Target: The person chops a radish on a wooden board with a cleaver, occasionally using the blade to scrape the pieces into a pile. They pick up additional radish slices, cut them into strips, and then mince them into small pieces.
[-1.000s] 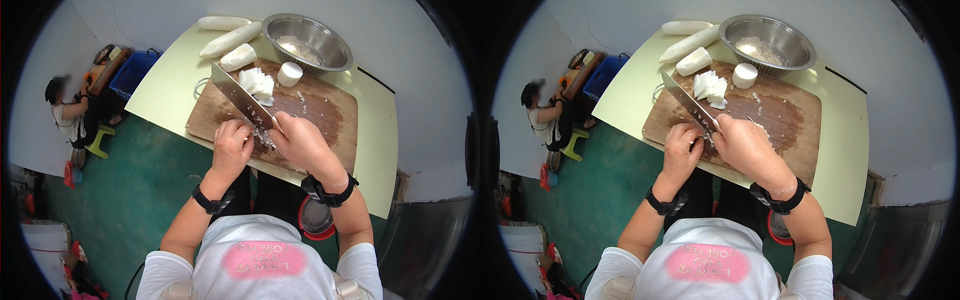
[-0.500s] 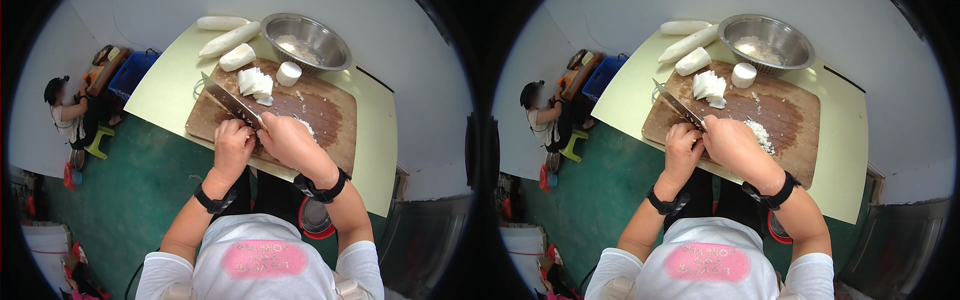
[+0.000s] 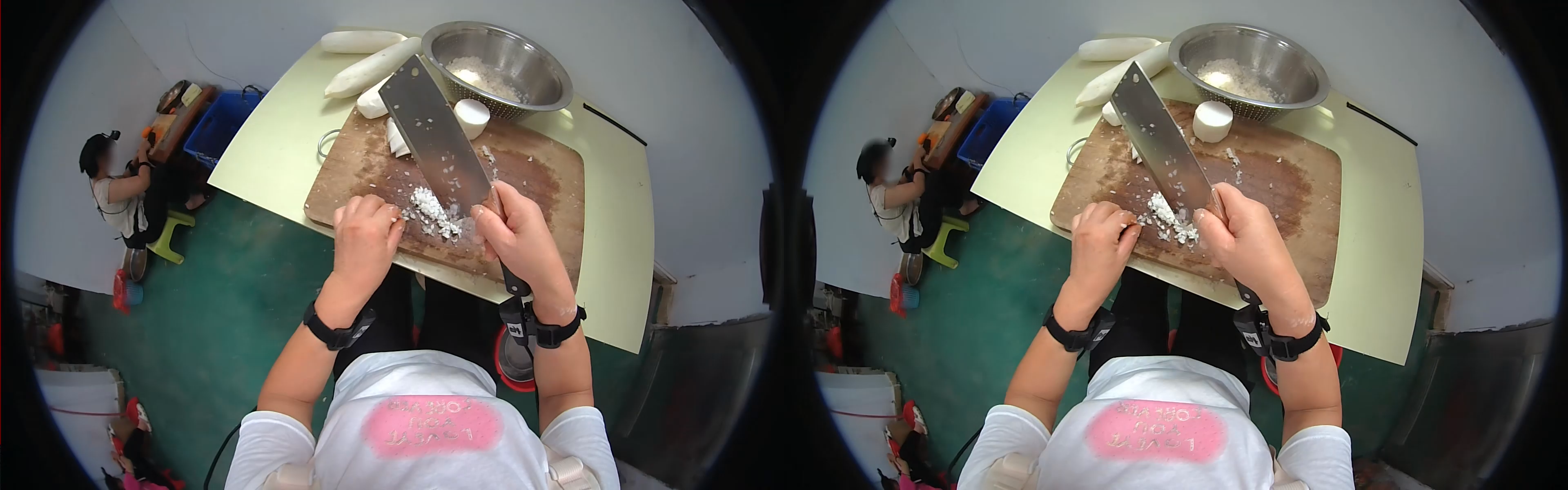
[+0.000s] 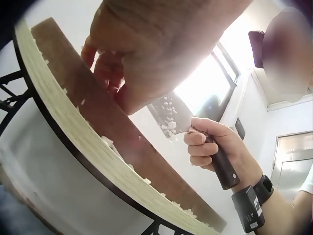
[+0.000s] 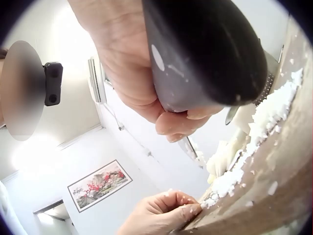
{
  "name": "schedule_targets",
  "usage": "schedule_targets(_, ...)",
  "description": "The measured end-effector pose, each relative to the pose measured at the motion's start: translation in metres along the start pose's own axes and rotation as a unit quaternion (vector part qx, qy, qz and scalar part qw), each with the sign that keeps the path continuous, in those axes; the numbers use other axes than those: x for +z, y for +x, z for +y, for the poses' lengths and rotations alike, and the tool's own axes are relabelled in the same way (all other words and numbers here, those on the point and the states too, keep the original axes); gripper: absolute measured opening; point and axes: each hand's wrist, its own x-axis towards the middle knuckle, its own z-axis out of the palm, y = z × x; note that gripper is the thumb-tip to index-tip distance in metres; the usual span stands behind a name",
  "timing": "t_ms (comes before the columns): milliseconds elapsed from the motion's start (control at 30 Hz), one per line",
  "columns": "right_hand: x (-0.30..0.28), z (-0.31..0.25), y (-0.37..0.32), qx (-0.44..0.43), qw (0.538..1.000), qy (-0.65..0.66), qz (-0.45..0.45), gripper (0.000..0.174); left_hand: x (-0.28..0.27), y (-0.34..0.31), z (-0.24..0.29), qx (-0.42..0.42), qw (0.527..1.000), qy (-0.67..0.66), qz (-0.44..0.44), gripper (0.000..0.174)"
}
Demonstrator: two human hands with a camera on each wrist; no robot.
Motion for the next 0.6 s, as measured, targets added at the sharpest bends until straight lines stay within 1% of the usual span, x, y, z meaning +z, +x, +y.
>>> schedule_targets(67, 0.000, 0.004, -0.002, 0.032, 0.995, 0.091, -0.006, 0.012, 0.008, 0.005, 0.005, 0.010, 1.000, 0.014, -0.007, 0.013)
schedule_targets(100, -0.001, 0.010, -0.002, 0.032, 0.995, 0.096, -0.003, 0.012, 0.013, 0.007, 0.009, 0.023, 1.000, -0.004, -0.008, 0.011)
schedule_targets(167, -0.003, 0.024, 0.000, -0.015, 0.989, 0.150, 0.000, 0.012, 0.019, 0.013, 0.010, 0.041, 0.999, -0.022, -0.010, 0.009)
schedule_targets(233, -0.009, 0.031, 0.001, -0.019, 0.984, 0.176, 0.009, 0.012, 0.023, 0.021, 0.008, 0.029, 0.996, -0.085, 0.028, 0.011)
schedule_targets(267, -0.011, 0.035, 0.000, -0.021, 0.979, 0.201, 0.013, 0.012, 0.021, 0.025, 0.005, 0.037, 0.996, -0.068, 0.034, 0.019)
schedule_targets(300, -0.013, 0.039, 0.000, -0.018, 0.978, 0.207, 0.017, 0.012, 0.020, 0.029, 0.001, 0.040, 0.997, -0.066, 0.027, 0.019)
schedule_targets(367, -0.016, 0.047, 0.002, -0.032, 0.970, 0.239, 0.018, 0.012, 0.020, 0.037, -0.004, 0.075, 0.996, -0.035, -0.025, 0.026)
schedule_targets(433, -0.016, 0.051, 0.002, -0.027, 0.966, 0.256, 0.027, 0.011, 0.015, 0.042, 0.000, 0.086, 0.995, -0.028, -0.047, 0.027)
schedule_targets(500, -0.017, 0.058, 0.001, -0.027, 0.962, 0.269, 0.024, 0.012, 0.012, 0.042, 0.002, 0.064, 0.992, -0.029, -0.101, 0.019)
schedule_targets(533, -0.018, 0.059, 0.001, -0.024, 0.961, 0.275, 0.027, 0.012, 0.012, 0.040, 0.002, 0.066, 0.992, -0.027, -0.107, 0.019)
schedule_targets(600, -0.020, 0.059, 0.001, -0.011, 0.960, 0.278, 0.015, 0.013, 0.010, 0.032, 0.005, 0.034, 0.992, -0.044, -0.110, 0.013)
